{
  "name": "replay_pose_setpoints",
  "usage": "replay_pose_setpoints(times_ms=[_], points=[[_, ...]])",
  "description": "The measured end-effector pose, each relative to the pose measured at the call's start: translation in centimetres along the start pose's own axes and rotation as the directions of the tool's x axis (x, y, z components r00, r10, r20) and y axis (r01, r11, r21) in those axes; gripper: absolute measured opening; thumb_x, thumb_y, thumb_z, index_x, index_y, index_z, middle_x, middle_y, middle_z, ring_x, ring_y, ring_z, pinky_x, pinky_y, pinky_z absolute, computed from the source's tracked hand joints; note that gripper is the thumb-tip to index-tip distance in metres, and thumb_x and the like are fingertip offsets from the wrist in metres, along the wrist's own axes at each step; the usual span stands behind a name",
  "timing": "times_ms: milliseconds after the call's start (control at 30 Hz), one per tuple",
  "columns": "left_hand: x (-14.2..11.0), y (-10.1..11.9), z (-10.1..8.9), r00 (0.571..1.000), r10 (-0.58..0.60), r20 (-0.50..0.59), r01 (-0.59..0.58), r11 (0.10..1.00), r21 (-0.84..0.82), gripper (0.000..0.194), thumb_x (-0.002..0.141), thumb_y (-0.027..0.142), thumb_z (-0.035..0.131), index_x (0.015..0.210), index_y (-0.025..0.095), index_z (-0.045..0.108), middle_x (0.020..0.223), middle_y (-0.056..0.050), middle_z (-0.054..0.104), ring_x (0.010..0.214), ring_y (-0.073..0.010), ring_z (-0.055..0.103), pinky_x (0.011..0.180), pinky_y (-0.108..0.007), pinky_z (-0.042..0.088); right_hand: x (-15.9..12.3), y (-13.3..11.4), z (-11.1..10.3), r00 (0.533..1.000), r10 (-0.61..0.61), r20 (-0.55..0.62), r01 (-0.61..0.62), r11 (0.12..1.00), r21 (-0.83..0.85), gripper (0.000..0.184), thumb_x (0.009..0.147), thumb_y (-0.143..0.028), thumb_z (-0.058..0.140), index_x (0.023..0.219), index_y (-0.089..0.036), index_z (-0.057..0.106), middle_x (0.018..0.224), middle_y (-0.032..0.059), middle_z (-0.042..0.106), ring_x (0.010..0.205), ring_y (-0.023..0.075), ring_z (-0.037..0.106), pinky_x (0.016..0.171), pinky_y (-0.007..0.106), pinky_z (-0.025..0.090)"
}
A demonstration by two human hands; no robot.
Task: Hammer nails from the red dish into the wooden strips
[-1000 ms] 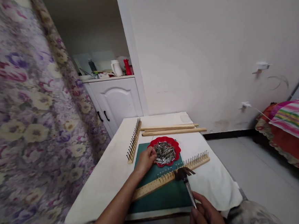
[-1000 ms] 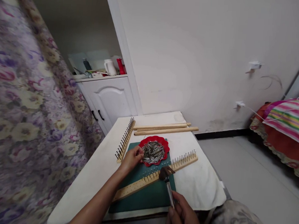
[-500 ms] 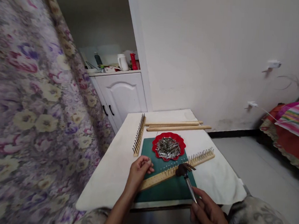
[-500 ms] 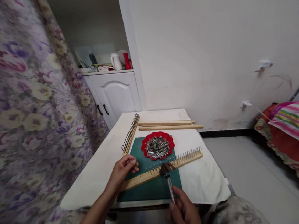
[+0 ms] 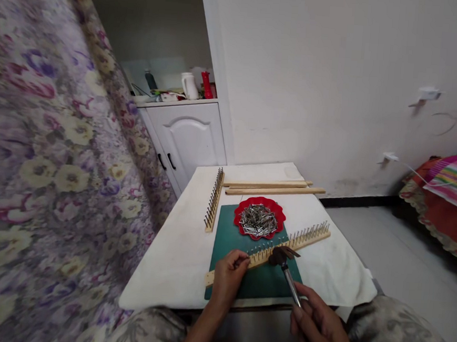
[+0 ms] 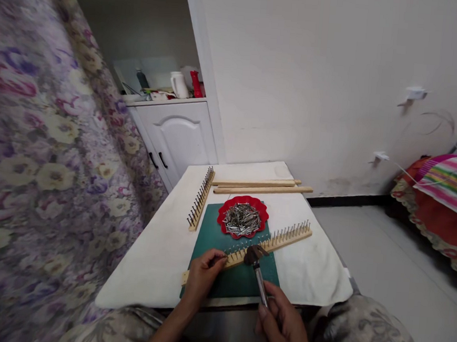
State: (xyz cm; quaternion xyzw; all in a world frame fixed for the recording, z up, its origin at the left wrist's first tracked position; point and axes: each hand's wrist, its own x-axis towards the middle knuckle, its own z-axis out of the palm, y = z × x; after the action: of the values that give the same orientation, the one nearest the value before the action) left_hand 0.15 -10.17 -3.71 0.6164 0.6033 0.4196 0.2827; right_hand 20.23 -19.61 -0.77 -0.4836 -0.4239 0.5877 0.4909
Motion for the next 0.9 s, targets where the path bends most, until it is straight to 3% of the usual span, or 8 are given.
replay_pose_setpoints(times_ms=[133,367,567,900], points=[[0.0,0.2,0.0,1.0,0.019,0.008,-0.019,0.999,0.047,0.016,0.076,0.031,0.055,0.074,0.018,0.065,0.069,0.0,0.063,0.065,-0.0145,0.057,0.06,-0.022,0.041,0.0,-0.1,-0.1,0.998,0.04,0.039,-0.04,0.999,-0.01,0.058,0.079,-0.055,0.056,0.12,-0.016,0.046,0.058,-0.0059,0.054,0.034,0.0062,0.034,0.031,0.018,0.022],[0.0,0.1,0.0,0.998,0.062,0.01,-0.063,0.995,0.078,0.015,0.078,0.028,0.054,0.074,0.018,0.064,0.072,-0.001,0.063,0.066,-0.0146,0.057,0.063,-0.022,0.041,0.0,0.4,0.1,0.999,0.031,0.01,-0.031,0.999,0.008,0.057,0.078,-0.055,0.058,0.12,-0.016,0.049,0.056,-0.0056,0.054,0.033,0.0058,0.033,0.03,0.018,0.021],[0.0,0.2,0.2,0.997,0.078,0.008,-0.078,0.992,0.104,0.016,0.078,0.027,0.053,0.072,0.018,0.065,0.07,-0.001,0.06,0.065,-0.014,0.056,0.06,-0.022,0.039,0.4,-0.8,0.9,0.988,0.056,0.141,-0.047,0.997,-0.066,0.053,0.081,-0.054,0.053,0.121,-0.019,0.048,0.057,-0.0071,0.053,0.033,0.0052,0.035,0.033,0.017,0.023],[-0.2,-0.1,0.2,0.997,0.079,0.015,-0.081,0.989,0.127,0.017,0.078,0.025,0.054,0.066,0.018,0.063,0.065,0.002,0.054,0.061,-0.0118,0.052,0.056,-0.021,0.034,2.1,-2.0,2.9,0.972,-0.015,0.234,0.074,0.966,-0.248,0.042,0.087,-0.044,0.045,0.121,-0.018,0.049,0.059,-0.0068,0.053,0.033,0.0079,0.04,0.035,0.02,0.029]])
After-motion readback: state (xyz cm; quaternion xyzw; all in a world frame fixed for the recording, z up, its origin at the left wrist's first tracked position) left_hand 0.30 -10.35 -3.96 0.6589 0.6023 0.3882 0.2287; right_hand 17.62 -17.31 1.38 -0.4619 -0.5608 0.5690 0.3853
